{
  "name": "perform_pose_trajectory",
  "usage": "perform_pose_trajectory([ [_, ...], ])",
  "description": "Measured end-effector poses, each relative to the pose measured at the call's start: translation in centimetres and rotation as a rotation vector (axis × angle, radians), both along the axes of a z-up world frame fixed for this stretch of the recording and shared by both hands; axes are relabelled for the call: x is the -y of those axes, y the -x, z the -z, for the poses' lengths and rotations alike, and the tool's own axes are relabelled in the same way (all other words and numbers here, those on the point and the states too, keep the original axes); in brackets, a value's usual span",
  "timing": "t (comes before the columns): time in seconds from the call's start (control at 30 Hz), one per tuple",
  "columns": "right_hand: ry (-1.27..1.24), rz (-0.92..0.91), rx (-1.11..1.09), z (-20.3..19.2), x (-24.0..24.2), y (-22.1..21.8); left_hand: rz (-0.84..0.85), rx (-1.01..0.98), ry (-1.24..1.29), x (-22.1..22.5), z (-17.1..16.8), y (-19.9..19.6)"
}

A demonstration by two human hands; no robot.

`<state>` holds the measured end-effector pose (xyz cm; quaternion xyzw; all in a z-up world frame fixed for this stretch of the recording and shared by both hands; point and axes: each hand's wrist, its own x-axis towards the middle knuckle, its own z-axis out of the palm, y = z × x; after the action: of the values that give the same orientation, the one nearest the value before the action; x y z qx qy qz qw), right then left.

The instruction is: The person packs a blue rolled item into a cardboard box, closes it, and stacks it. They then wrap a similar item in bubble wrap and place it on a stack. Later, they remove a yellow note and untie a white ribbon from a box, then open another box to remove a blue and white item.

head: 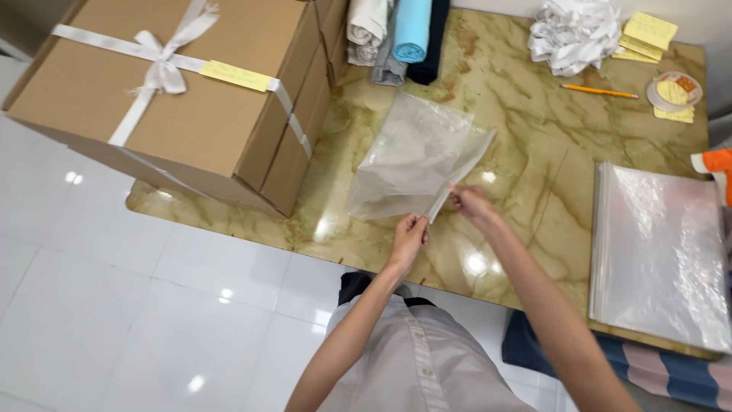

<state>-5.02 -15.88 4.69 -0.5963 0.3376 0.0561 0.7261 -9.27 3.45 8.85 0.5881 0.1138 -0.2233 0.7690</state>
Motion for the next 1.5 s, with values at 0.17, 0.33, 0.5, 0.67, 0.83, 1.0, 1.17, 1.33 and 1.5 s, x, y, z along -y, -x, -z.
perform_pose_trajectory([
  [0.17,0.175,0.14,0.035,11.2,11.6,-6.1,-0.044,-0.062,0.132,-2.5,-3.2,-0.4],
  [0.33,0.168,0.232,0.003,10.5,15.0,-8.1,-0.212,-0.141,0.254,-5.7,-5.4,-1.5],
  [0.5,0.255,0.298,0.003,11.9,17.8,-8.3,-0.226,-0.136,0.234,-6.6,-4.1,-1.4],
  [0.67,-0.194,-0.136,-0.029,0.5,5.8,-2.3,-0.14,-0.104,0.03,-4.9,-0.9,-1.6],
  [0.83,0.003,0.043,0.026,3.2,0.3,3.0,-0.153,0.031,-0.28,-1.4,0.2,0.7],
  [1.0,0.164,0.202,0.124,4.5,2.6,6.5,-0.455,0.149,-0.723,-2.8,4.4,0.2],
  [1.17,0.122,0.201,0.144,2.0,4.2,10.7,0.293,0.896,-1.304,-4.2,2.2,1.0],
  [1.33,0.351,0.141,0.184,-0.4,-1.2,12.9,0.544,1.208,-1.159,-3.2,3.8,-2.2],
  [1.5,0.619,0.021,0.179,2.9,-2.1,13.9,0.608,1.442,-1.083,-2.7,6.3,-2.2],
])
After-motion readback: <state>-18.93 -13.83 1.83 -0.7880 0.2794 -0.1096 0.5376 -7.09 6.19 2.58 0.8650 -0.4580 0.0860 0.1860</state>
